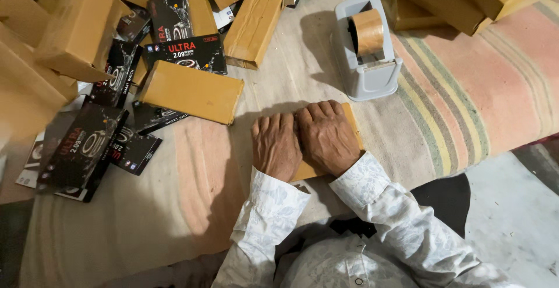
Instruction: The person places small product boxes into larger cardboard shipping boxes and seals them with packing tape. The person repeats this process for multiple units, using a tape dispenser to secure the flaps.
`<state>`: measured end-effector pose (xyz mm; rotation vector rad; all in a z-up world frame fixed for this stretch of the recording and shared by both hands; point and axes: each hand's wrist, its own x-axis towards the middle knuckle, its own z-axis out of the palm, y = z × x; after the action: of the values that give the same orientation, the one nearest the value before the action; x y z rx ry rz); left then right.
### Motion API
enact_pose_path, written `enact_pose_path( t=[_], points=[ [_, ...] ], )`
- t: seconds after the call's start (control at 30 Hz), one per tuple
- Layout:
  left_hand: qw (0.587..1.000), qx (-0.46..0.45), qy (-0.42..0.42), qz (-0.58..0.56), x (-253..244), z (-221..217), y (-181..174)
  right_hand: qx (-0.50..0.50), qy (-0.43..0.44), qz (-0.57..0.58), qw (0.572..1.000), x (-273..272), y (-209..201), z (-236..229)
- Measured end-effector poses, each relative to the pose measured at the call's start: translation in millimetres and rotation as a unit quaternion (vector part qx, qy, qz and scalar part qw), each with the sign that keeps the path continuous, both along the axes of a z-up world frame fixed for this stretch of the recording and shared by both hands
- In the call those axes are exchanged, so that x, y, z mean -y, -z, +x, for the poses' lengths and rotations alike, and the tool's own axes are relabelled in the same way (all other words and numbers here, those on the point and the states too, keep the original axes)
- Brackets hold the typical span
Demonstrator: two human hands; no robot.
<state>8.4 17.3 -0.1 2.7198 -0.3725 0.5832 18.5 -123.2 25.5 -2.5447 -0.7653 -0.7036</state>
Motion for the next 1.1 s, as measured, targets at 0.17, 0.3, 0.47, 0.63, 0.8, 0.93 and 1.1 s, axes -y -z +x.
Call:
enact_pose_path(
  t=[0.17,0.3,0.47,0.63,0.8,0.93,1.1],
  points=[
    [1.0,-0.021,-0.017,-0.001,1,2,3,0.0,0.029,-0.004,1.0,1,2,-1],
    [0.996,-0.066,-0.064,0.0,0,6,4,0.001,0.104,-0.059,0.993,12,9,-1],
    [0.97,-0.188,-0.148,-0.046,-10,7,-1,-0.121,0.182,-0.013,0.976,35,14,-3],
    [0.965,-0.098,-0.026,-0.241,-27,-35,-3,-0.088,0.088,0.029,0.992,43,11,-38],
    [0.978,-0.003,0.066,-0.2,-33,-68,20,-0.073,0.03,-0.016,0.997,45,19,-56],
    [0.99,-0.008,0.073,-0.122,-40,-59,30,-0.127,0.022,-0.055,0.99,53,22,-38],
    [0.986,0.103,0.081,-0.1,-52,-51,27,-0.071,-0.041,-0.035,0.996,72,18,-26]
  ],
)
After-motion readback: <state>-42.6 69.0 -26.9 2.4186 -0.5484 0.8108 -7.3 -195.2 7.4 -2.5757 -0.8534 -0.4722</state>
